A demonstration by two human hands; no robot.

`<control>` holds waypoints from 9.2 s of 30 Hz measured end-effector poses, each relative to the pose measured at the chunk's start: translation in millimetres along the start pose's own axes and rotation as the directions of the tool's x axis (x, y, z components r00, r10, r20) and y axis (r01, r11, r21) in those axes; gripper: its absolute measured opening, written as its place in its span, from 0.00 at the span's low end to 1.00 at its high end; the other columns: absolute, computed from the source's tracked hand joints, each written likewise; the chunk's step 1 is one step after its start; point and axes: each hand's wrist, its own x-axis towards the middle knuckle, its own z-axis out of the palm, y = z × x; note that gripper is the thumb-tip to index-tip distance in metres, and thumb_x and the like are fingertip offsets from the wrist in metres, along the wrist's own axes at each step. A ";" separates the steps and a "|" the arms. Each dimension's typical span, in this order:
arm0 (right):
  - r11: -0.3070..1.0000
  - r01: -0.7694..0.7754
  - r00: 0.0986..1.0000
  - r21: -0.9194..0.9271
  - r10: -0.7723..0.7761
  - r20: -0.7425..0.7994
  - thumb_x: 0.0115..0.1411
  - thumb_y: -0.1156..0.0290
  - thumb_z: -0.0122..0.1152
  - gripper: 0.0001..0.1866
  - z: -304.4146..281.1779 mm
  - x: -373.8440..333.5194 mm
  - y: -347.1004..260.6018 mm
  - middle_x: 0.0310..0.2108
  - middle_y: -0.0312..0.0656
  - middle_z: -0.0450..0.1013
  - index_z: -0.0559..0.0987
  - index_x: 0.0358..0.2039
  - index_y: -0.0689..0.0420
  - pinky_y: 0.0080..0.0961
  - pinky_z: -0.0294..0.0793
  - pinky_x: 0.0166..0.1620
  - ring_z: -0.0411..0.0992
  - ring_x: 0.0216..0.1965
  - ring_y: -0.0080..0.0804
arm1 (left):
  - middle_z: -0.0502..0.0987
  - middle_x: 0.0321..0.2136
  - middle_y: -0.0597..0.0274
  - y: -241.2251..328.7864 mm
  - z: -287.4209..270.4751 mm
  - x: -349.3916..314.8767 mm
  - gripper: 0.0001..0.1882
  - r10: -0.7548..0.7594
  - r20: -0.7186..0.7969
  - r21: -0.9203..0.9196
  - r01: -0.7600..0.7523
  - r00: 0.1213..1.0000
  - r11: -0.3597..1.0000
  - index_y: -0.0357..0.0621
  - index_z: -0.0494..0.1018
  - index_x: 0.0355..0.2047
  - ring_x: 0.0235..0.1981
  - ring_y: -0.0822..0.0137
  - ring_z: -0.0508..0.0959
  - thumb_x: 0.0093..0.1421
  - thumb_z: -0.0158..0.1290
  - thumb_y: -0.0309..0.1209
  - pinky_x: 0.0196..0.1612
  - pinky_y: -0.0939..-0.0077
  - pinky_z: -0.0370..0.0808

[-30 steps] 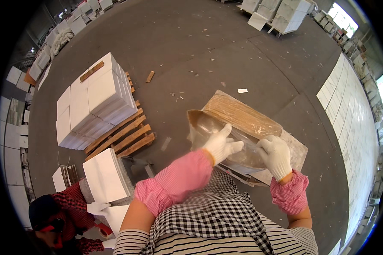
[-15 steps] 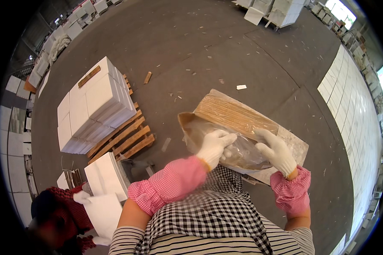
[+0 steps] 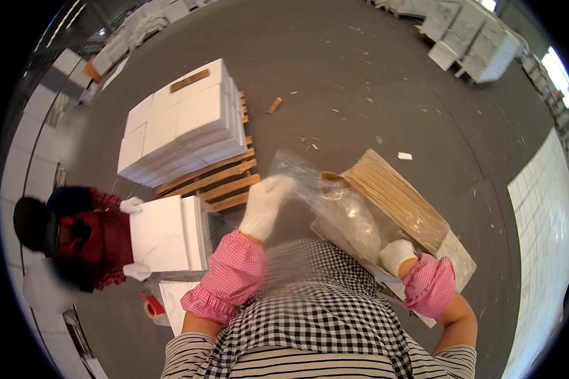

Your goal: The person wraps white rectangular tiles with clear plastic film in a warehouse. They pick up tiles, place them on a work surface, cover them with plastic, and smooth the film. A coworker assists by handing tiles and using tape.

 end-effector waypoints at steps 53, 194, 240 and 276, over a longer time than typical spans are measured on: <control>0.019 0.763 0.404 0.647 -0.795 -0.453 0.58 0.31 0.66 0.62 -400.8 104.8 -229.8 0.77 0.57 0.52 0.53 0.78 0.63 0.45 0.45 0.78 0.50 0.79 0.49 | 0.86 0.46 0.59 8.6 -200.7 -26.3 0.20 0.152 0.270 -0.064 -0.140 0.951 0.988 0.39 0.81 0.55 0.51 0.67 0.82 0.62 0.59 0.27 0.59 0.70 0.75; 0.778 0.555 0.554 -0.296 -0.610 -0.566 0.63 0.42 0.64 0.40 -247.7 379.6 -578.9 0.69 0.54 0.65 0.72 0.67 0.56 0.61 0.48 0.75 0.57 0.73 0.56 | 0.61 0.69 0.29 -351.8 -465.9 -48.0 0.54 -0.026 -0.996 -0.087 0.963 -0.083 0.255 0.22 0.56 0.70 0.72 0.33 0.57 0.64 0.53 0.62 0.72 0.38 0.53; 0.738 0.564 0.733 0.370 -0.242 -0.636 0.64 0.51 0.65 0.36 -182.5 292.1 -377.8 0.68 0.57 0.68 0.72 0.66 0.61 0.44 0.65 0.71 0.65 0.70 0.54 | 0.77 0.55 0.43 -308.3 -494.2 -211.0 0.28 -0.334 -0.788 0.553 0.833 0.517 -0.016 0.45 0.80 0.52 0.58 0.43 0.75 0.62 0.55 0.52 0.60 0.48 0.70; 0.985 -0.002 0.928 0.173 0.066 -0.366 0.62 0.61 0.64 0.17 -59.8 34.1 -16.4 0.41 0.55 0.83 0.87 0.44 0.59 0.46 0.82 0.46 0.83 0.44 0.55 | 0.84 0.39 0.44 -90.0 -12.0 -89.2 0.18 -0.165 0.577 0.662 -0.338 0.800 0.669 0.39 0.84 0.40 0.41 0.45 0.83 0.65 0.57 0.42 0.48 0.58 0.79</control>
